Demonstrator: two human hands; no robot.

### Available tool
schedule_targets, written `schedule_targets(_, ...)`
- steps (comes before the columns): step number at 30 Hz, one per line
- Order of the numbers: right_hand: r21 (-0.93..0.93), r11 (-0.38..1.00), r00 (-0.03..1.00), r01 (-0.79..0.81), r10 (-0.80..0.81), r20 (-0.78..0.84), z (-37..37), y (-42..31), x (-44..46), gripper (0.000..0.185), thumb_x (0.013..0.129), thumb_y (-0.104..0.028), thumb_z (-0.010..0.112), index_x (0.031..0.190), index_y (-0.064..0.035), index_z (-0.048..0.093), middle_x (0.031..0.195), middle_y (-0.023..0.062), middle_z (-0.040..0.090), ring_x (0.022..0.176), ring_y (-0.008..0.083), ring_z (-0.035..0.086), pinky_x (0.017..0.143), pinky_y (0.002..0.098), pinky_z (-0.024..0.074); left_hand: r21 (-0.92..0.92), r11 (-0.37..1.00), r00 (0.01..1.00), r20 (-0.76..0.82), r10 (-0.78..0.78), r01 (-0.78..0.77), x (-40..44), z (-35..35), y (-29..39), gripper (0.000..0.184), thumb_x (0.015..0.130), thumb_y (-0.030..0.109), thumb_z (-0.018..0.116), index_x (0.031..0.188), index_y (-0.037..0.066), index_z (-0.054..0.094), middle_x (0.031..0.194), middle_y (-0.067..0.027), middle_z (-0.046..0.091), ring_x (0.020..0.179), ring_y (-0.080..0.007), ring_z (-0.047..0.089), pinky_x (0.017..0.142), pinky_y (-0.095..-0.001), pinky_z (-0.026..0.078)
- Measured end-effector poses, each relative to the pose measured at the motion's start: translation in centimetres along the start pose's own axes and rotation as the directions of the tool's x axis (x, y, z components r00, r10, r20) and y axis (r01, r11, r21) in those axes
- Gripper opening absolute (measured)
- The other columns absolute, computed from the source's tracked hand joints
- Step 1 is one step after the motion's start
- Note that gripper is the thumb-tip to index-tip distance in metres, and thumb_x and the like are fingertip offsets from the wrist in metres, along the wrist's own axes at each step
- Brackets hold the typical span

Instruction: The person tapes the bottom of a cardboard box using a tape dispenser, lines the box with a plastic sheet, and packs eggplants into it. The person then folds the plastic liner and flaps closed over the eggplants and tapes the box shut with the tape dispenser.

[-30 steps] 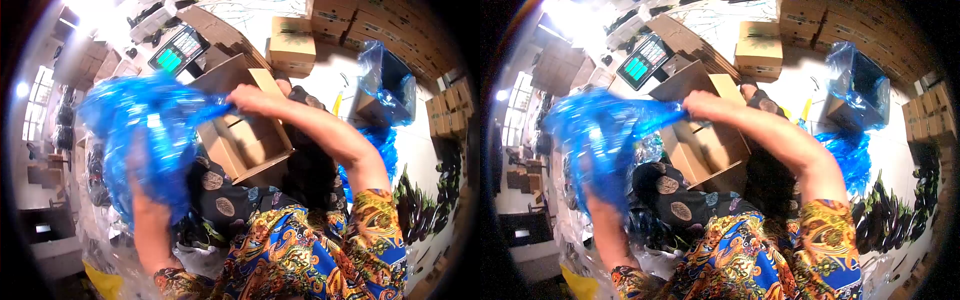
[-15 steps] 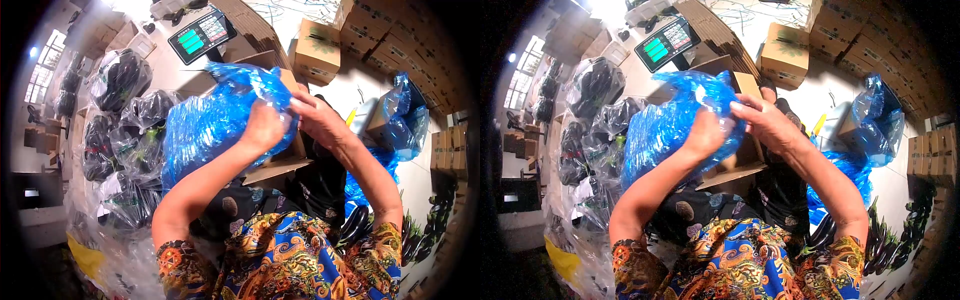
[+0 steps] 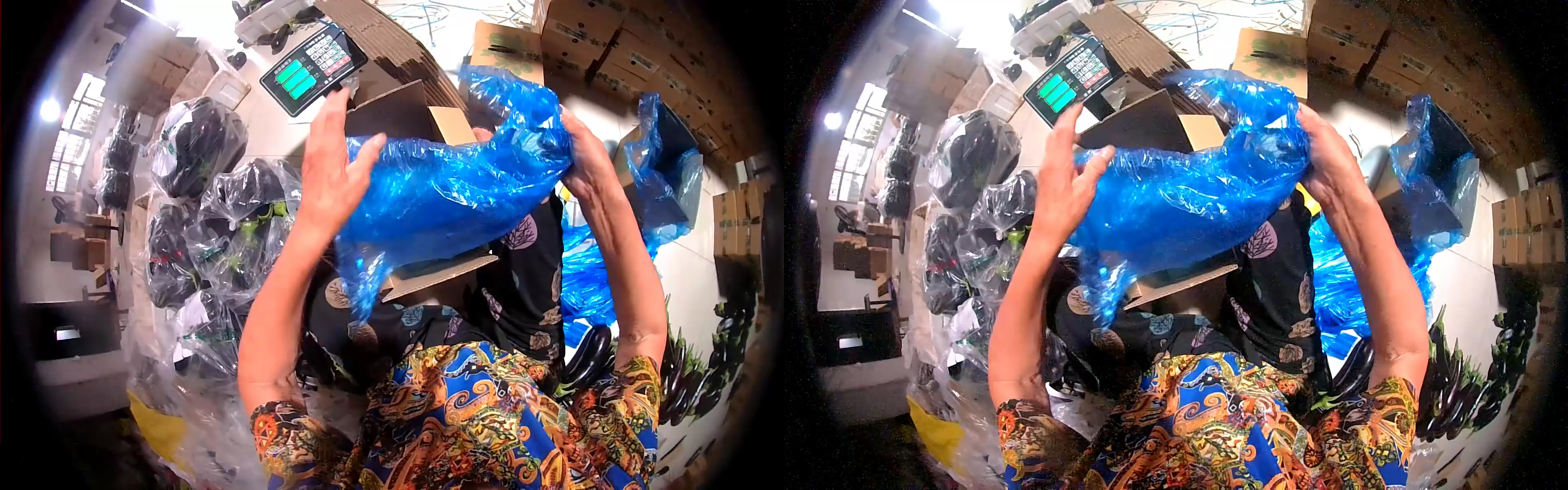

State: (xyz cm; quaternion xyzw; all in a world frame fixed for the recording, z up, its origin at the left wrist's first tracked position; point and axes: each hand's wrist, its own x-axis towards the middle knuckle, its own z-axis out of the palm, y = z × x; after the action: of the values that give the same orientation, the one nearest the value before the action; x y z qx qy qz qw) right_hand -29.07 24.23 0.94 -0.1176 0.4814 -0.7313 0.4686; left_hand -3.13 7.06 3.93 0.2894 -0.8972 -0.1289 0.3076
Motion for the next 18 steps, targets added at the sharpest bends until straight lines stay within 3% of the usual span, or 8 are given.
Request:
schedule_targets(2, 0.039, 0.999, 1.000, -0.004, 0.004, -0.001, 0.2, -0.3, 0.2, 0.032, 0.101, -0.019, 0.044, 0.124, -0.0009, 0.055, 0.107, 0.0091, 0.067, 0.091, 0.0164, 0.066, 0.083, 0.0328, 0.0562, -0.014, 0.953, 0.810, 0.530, -0.250, 0.304, -1.7, 2.7, -2.3, 0.055, 0.090, 0.025, 0.060, 0.137, 0.002, 0.044, 0.135, -0.0228, 0.051, 0.124, -0.0398, 0.051, 0.105, -0.0432, 0.040)
schedule_targets(3, 0.071, 0.997, 0.999, -0.011, 0.008, 0.040, -0.4, 0.0, 1.1, 0.032, 0.101, -0.019, 0.044, 0.125, -0.0009, 0.055, 0.106, 0.0090, 0.066, 0.091, 0.0161, 0.066, 0.083, 0.0331, 0.0563, 0.031, 0.997, 0.681, 0.728, -0.071, 0.071, -4.2, 4.3, -2.9, 0.055, 0.093, 0.029, 0.053, 0.140, 0.003, 0.042, 0.139, -0.0216, 0.050, 0.127, -0.0381, 0.048, 0.106, -0.0424, 0.040)
schedule_targets(5, 0.058, 0.996, 0.982, -0.071, 0.059, 0.182, -3.2, 0.6, 3.3, 0.033, 0.102, -0.019, 0.044, 0.127, -0.0005, 0.053, 0.108, 0.0096, 0.066, 0.090, 0.0157, 0.066, 0.081, 0.0329, 0.0570, -0.028, 0.977, 0.058, 0.998, 0.016, 0.213, -4.2, 2.4, 1.1, 0.054, 0.096, 0.030, 0.050, 0.143, 0.006, 0.039, 0.145, -0.0166, 0.046, 0.130, -0.0296, 0.048, 0.111, -0.0373, 0.033)
schedule_targets(8, 0.059, 0.996, 0.974, -0.072, 0.057, 0.218, -0.4, -0.6, 1.2, 0.034, 0.100, -0.023, 0.050, 0.127, -0.0030, 0.054, 0.104, 0.0060, 0.066, 0.084, 0.0111, 0.064, 0.068, 0.0254, 0.0558, -0.214, 0.956, 0.412, 0.904, 0.117, 0.199, -5.1, 2.2, 0.4, 0.044, 0.094, 0.029, 0.057, 0.131, 0.006, 0.054, 0.127, -0.0167, 0.061, 0.121, -0.0273, 0.055, 0.103, -0.0383, 0.041)
schedule_targets(9, 0.067, 0.995, 0.967, -0.067, 0.049, 0.251, -0.5, -0.4, 1.3, 0.035, 0.099, -0.023, 0.052, 0.127, -0.0031, 0.054, 0.104, 0.0054, 0.066, 0.084, 0.0110, 0.064, 0.067, 0.0249, 0.0556, 0.052, 0.980, 0.312, 0.944, -0.111, 0.190, -2.5, 2.3, 0.0, 0.046, 0.092, 0.029, 0.060, 0.130, 0.002, 0.054, 0.124, -0.0151, 0.063, 0.117, -0.0268, 0.057, 0.099, -0.0376, 0.045)
schedule_targets(11, 0.082, 0.995, 0.944, -0.055, 0.025, 0.329, -0.7, 0.2, 2.1, 0.036, 0.098, -0.024, 0.054, 0.127, -0.0034, 0.054, 0.104, 0.0042, 0.066, 0.084, 0.0107, 0.064, 0.066, 0.0240, 0.0551, -0.160, 0.953, 0.842, 0.522, -0.140, 0.258, -1.4, 2.6, -2.2, 0.040, 0.093, 0.026, 0.061, 0.123, 0.000, 0.058, 0.111, -0.0135, 0.068, 0.104, -0.0229, 0.062, 0.089, -0.0330, 0.050)
schedule_targets(13, 0.094, 0.994, 0.971, -0.053, 0.029, 0.236, 2.4, -0.4, 0.4, 0.037, 0.096, -0.025, 0.057, 0.127, -0.0035, 0.055, 0.104, 0.0030, 0.066, 0.087, 0.0134, 0.064, 0.075, 0.0266, 0.0545, -0.422, 0.723, 0.809, 0.492, -0.323, 0.546, 0.5, 1.6, -0.7, 0.040, 0.093, 0.026, 0.061, 0.124, 0.002, 0.058, 0.111, -0.0150, 0.066, 0.100, -0.0205, 0.062, 0.088, -0.0309, 0.050)
schedule_targets(18, 0.172, 0.980, 0.898, -0.104, 0.018, 0.440, 3.0, 1.8, 3.5, 0.039, 0.098, -0.024, 0.055, 0.129, -0.0020, 0.052, 0.116, 0.0091, 0.064, 0.101, 0.0176, 0.064, 0.090, 0.0341, 0.0544, -0.451, 0.892, 0.932, 0.337, 0.129, 0.040, -1.9, 4.6, 5.5, 0.058, 0.081, 0.018, 0.072, 0.131, 0.003, 0.046, 0.119, -0.0183, 0.057, 0.099, -0.0283, 0.062, 0.084, -0.0404, 0.053)
